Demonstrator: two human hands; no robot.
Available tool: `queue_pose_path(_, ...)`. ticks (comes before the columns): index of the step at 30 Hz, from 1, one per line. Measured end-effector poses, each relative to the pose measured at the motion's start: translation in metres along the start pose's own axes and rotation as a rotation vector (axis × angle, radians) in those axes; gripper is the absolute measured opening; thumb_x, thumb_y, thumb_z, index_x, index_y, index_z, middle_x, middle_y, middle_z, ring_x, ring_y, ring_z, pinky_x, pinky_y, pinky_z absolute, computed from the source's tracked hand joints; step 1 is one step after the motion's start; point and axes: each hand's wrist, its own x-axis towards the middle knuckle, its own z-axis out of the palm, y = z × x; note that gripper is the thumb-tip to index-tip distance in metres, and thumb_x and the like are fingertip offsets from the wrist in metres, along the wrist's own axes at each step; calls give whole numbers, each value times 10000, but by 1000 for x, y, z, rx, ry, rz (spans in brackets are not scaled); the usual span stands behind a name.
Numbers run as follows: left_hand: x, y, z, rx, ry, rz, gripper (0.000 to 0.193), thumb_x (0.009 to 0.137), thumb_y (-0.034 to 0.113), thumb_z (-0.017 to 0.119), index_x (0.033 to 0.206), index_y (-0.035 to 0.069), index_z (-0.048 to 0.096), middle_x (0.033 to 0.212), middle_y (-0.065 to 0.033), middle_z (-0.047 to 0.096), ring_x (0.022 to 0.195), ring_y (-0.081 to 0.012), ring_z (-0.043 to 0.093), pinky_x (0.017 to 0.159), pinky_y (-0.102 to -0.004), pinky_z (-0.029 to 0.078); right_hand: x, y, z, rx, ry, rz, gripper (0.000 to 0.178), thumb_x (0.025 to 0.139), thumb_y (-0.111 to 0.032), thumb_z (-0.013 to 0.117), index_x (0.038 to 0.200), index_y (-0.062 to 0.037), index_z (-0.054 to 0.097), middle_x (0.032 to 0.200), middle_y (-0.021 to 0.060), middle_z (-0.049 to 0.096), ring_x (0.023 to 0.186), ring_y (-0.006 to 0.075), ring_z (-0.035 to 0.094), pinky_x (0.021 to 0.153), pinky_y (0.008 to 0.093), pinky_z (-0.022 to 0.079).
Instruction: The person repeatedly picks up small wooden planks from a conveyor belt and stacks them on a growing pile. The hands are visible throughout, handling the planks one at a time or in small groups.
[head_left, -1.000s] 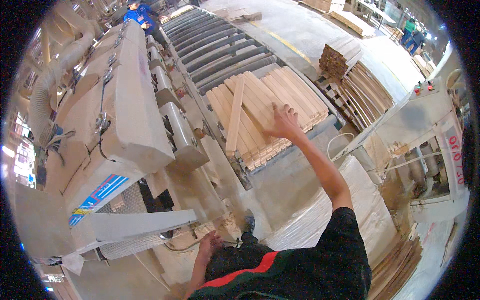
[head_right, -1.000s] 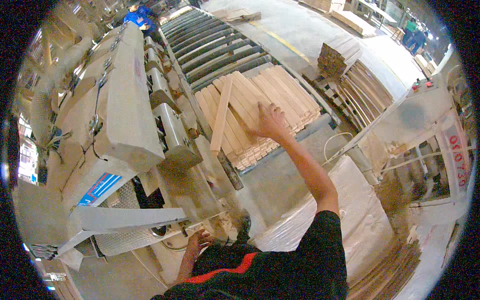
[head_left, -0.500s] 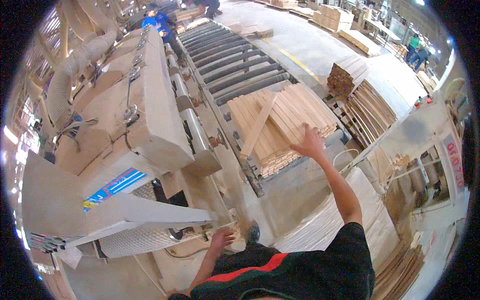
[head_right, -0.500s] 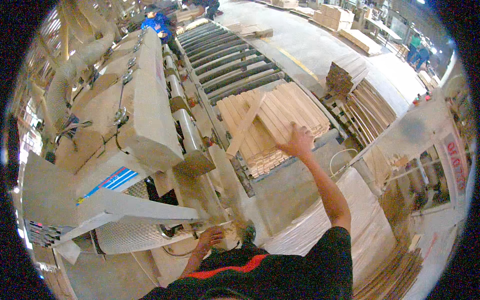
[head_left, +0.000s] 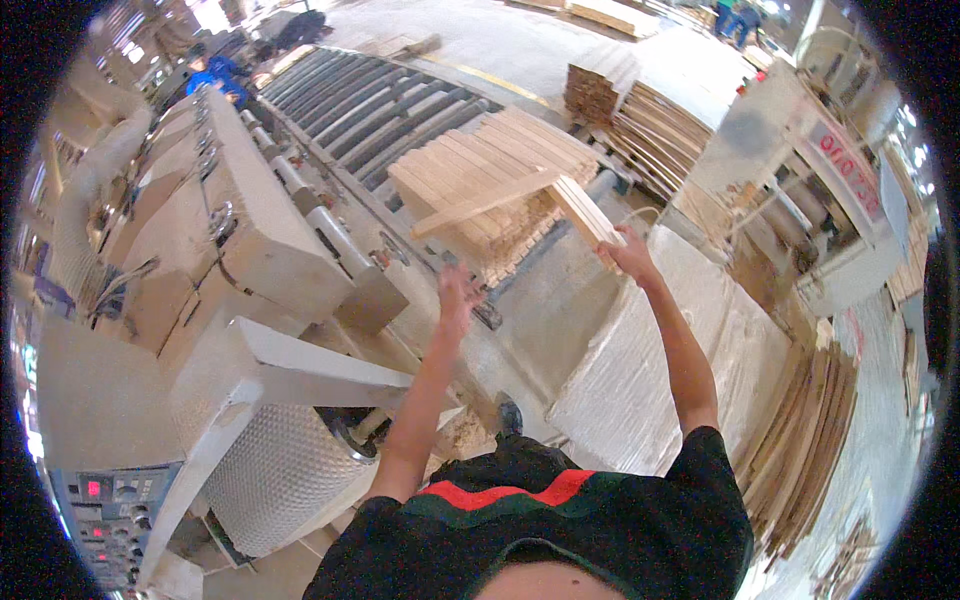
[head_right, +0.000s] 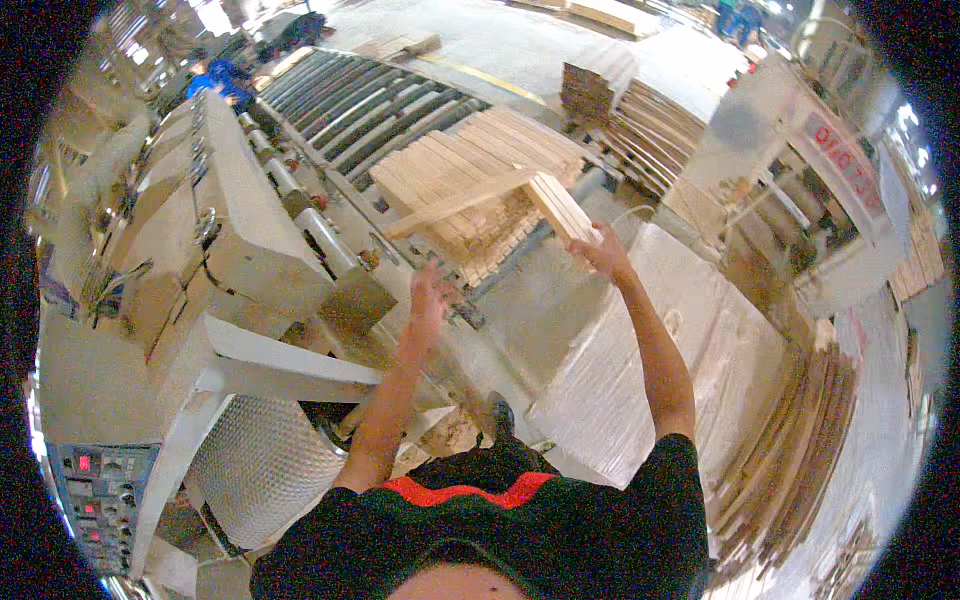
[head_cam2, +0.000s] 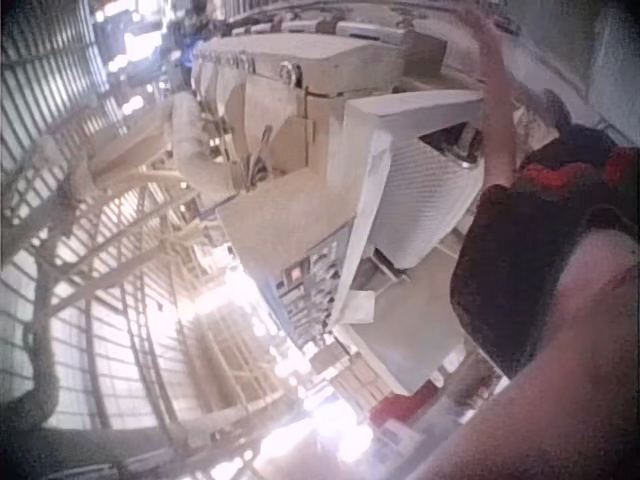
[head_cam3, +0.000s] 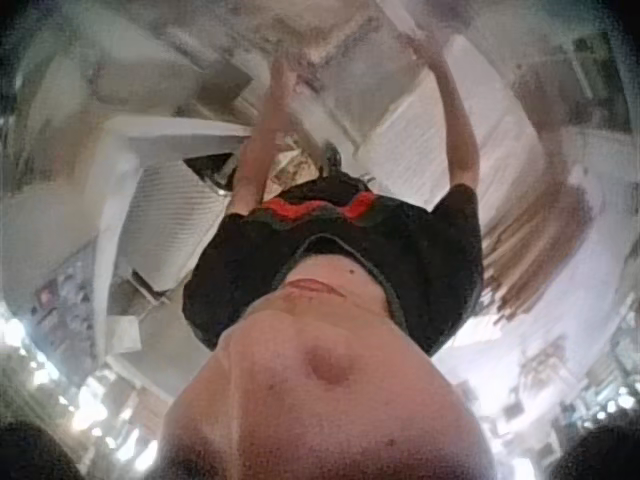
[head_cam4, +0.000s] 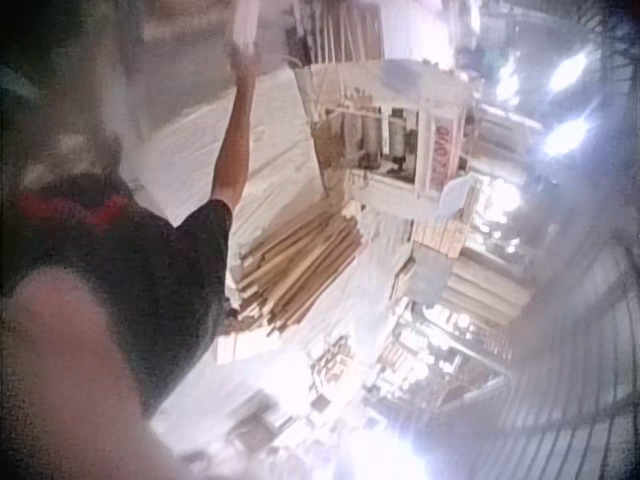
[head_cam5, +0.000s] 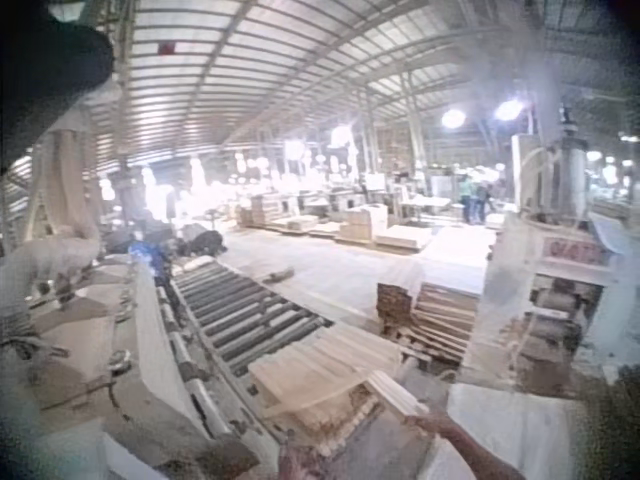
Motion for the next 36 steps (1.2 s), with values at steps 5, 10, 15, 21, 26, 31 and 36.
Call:
queue_pose_path(5, 33, 45, 52, 80, 135, 85, 855, 803, 513, 598, 1434, 135, 162, 1415, -119, 302, 1234, -328, 346, 923, -548, 357, -4, 7, -23, -15, 58, 111, 821, 611, -449, 742, 1251, -16, 465, 1163, 211, 556, 1050, 290, 554, 889, 360, 435)
queue_pose_path(10, 36, 42, 74, 53, 67, 67, 751, 822, 477, 586, 1397, 134, 245, 1393, -105, 333, 1267, -270, 309, 906, -540, 365, 2, 76, -48, 90, 224, 41, 720, 674, -400, 755, 1235, -36, 491, 1015, 185, 643, 885, 259, 637, 783, 340, 500)
queue_pose_path(15, -21, 16, 18, 128, -9, 119, 734, 831, 472, 601, 1386, 121, 273, 1379, -83, 363, 1180, -252, 435, 881, -439, 411, -96, 12, -39, 310, 84, -100, 684, 674, -290, 714, 1283, -103, 467, 934, 117, 604, 794, 202, 600, 680, 323, 492)
queue_pose_path(21, -164, -2, 52, -5, -618, 182, 966, 774, 591, 629, 1446, 94, 145, 1443, -90, 315, 1284, -258, 376, 997, -403, 373, -261, -17, 22, 588, -101, -212, 1003, 539, -285, 780, 1380, -34, 293, 1327, 111, 382, 1272, 238, 351, 1063, 370, 267)
queue_pose_path(26, -265, -63, -58, -193, -807, 96, 1040, 689, 598, 680, 1445, 95, 174, 1483, -87, 254, 1347, -257, 277, 1103, -455, 240, -366, -45, 73, 256, -210, -606, 1136, 415, -436, 862, 1356, -60, 350, 1387, 254, 259, 1305, 393, 252, 1066, 484, 220)
queue_pose_path(31, -388, -33, -157, -449, -424, 182, 915, 755, 629, 587, 1402, 69, 263, 1381, -111, 397, 1246, -303, 418, 1016, -479, 376, -430, -88, 119, -16, -394, -789, 1092, 393, -432, 859, 1339, -131, 404, 1370, 301, 262, 1260, 460, 280, 1015, 558, 248)
queue_pose_path(36, -426, 23, -241, -488, 304, 347, 826, 813, 674, 437, 1407, 118, 292, 1340, -126, 444, 1213, -323, 449, 1002, -471, 393, -508, -149, 243, -114, -345, -778, 1040, 429, -414, 818, 1333, -150, 377, 1351, 292, 291, 1181, 477, 344, 934, 579, 306)
